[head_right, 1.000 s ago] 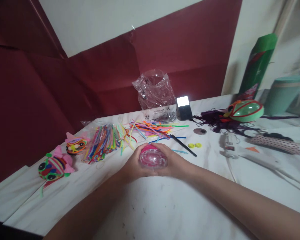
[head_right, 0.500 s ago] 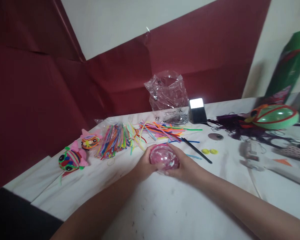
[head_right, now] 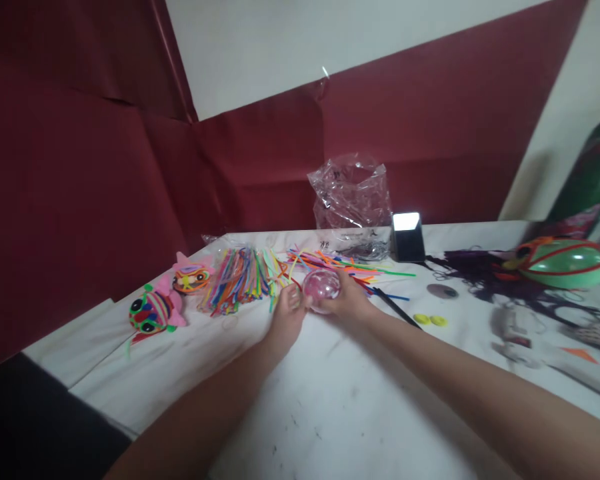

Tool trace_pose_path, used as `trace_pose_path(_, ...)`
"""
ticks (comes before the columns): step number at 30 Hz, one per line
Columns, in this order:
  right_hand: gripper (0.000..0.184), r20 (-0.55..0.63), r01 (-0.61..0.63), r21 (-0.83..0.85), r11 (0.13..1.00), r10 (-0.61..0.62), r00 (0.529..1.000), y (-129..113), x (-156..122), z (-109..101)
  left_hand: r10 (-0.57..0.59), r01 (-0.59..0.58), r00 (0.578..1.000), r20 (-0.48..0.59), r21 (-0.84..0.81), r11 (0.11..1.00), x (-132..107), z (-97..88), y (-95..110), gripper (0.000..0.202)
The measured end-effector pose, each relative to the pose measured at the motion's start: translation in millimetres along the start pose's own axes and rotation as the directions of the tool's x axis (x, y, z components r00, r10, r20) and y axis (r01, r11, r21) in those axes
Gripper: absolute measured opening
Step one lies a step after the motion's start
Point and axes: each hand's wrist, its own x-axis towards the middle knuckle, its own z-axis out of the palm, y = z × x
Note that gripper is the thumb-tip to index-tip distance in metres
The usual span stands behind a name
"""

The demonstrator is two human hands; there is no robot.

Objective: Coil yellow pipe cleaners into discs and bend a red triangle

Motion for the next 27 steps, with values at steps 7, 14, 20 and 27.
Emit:
trace_pose_path(7,0.085,-0.129,-0.060,-0.037,0.997,0.055,0.990,-5,43,45,-0.029,0.031,0.999,0.036,-0.053,0.998,11,-6.7,-12,0.033)
trace_pose_path(14,0.077,-0.084,-0.013,-0.004,1.000,0.013,0.996,7,67,67,-0.102,0.104,0.995,0.023,-0.080,0.991,22,-10.7,-16,0.045)
trace_pose_path(20,0.070,-0.066,0.094,0.025,0.995,-0.092,0.994,19,62,61,-0.121,0.121,0.993,0.002,-0.071,0.990,22,-9.9,-19,0.047)
trace_pose_path(27,0.064,-0.082,0.126,0.017,0.992,-0.124,0.989,25,61,65,-0.140,0.140,0.990,0.010,-0.062,0.988,25,-13.4,-19,0.045)
